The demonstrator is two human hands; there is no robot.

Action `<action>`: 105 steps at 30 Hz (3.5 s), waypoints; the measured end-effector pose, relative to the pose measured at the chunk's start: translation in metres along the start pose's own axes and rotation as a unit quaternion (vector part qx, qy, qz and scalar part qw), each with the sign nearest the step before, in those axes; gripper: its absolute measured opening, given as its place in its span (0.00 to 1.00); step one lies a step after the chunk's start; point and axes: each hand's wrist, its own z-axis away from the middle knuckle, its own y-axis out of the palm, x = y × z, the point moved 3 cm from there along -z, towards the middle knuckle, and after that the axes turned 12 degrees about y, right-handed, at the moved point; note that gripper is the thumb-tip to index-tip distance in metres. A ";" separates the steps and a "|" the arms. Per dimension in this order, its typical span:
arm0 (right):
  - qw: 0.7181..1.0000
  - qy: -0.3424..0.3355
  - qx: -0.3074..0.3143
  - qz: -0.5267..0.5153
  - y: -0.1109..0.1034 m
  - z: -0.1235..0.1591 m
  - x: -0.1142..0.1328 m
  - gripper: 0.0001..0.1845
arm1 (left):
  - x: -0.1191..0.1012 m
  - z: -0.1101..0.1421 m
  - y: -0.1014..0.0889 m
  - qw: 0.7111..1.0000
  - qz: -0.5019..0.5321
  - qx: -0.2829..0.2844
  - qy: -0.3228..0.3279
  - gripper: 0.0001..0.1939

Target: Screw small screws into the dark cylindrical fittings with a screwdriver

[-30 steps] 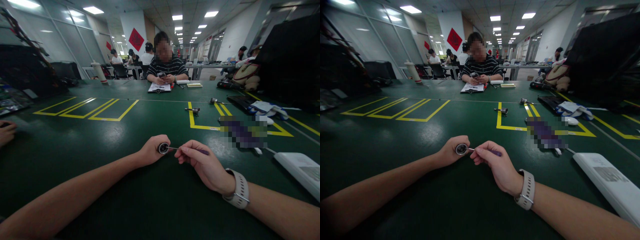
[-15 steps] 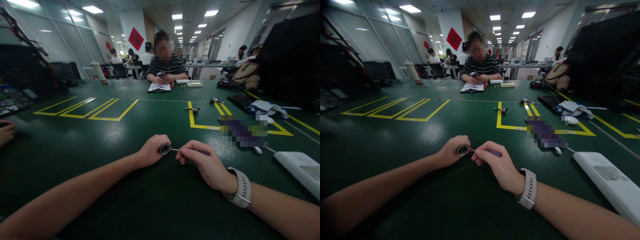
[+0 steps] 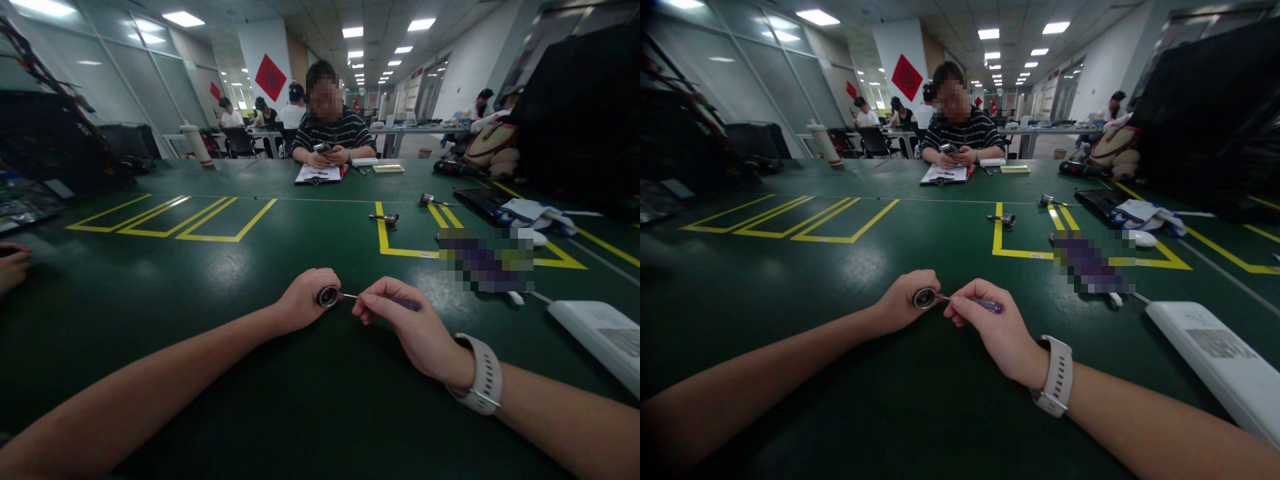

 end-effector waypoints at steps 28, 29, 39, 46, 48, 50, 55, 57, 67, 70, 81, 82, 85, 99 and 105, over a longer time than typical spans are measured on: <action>0.993 0.056 0.047 -0.097 -0.005 -0.013 0.000 0.05 | -0.002 -0.002 -0.002 0.999 -0.003 0.000 -0.036 0.04; 0.990 0.063 0.055 -0.112 -0.005 -0.014 0.000 0.05 | -0.001 -0.002 -0.002 0.999 0.005 -0.006 -0.048 0.05; 0.977 0.085 0.059 -0.188 -0.012 -0.025 -0.009 0.05 | 0.003 -0.013 -0.006 0.999 0.021 0.006 -0.030 0.07; 0.979 0.078 0.047 -0.182 -0.014 -0.026 -0.011 0.05 | 0.013 -0.011 -0.001 0.999 0.003 0.011 -0.053 0.05; 0.979 0.074 0.049 -0.181 -0.014 -0.026 -0.012 0.04 | 0.014 -0.011 -0.001 0.998 -0.002 0.019 -0.053 0.05; 0.980 0.071 0.053 -0.180 -0.014 -0.026 -0.012 0.05 | 0.015 -0.011 -0.002 0.998 -0.011 0.024 -0.053 0.05; 0.982 0.071 0.053 -0.169 -0.014 -0.025 -0.011 0.05 | 0.018 -0.010 -0.003 0.998 -0.036 0.038 -0.040 0.04; 0.983 0.069 0.051 -0.165 -0.014 -0.023 -0.010 0.05 | 0.019 -0.009 -0.003 0.998 -0.039 0.037 -0.044 0.04; 0.994 0.037 0.033 -0.093 -0.012 -0.020 -0.012 0.05 | 0.019 -0.010 -0.003 0.995 -0.039 0.044 -0.081 0.05; 1.000 0.004 -0.004 0.012 -0.013 -0.017 -0.009 0.06 | 0.021 -0.008 -0.002 0.995 -0.041 0.035 -0.089 0.05; 0.974 -0.084 -0.027 0.210 -0.005 -0.003 0.007 0.07 | 0.021 -0.006 -0.002 0.995 -0.030 0.016 -0.092 0.06; 0.975 -0.093 -0.030 0.200 -0.005 -0.003 0.008 0.08 | 0.021 -0.006 -0.003 0.995 -0.028 0.013 -0.094 0.07; 0.974 -0.113 -0.036 0.194 -0.005 -0.002 0.009 0.09 | 0.019 -0.005 -0.003 0.995 -0.036 0.011 -0.094 0.06; 0.984 -0.036 0.025 0.170 0.000 -0.010 -0.002 0.09 | 0.015 -0.005 -0.003 0.996 -0.073 0.007 -0.044 0.07; 0.989 -0.056 0.020 0.134 -0.001 -0.008 0.000 0.10 | 0.018 -0.003 -0.003 0.997 -0.027 -0.035 -0.062 0.05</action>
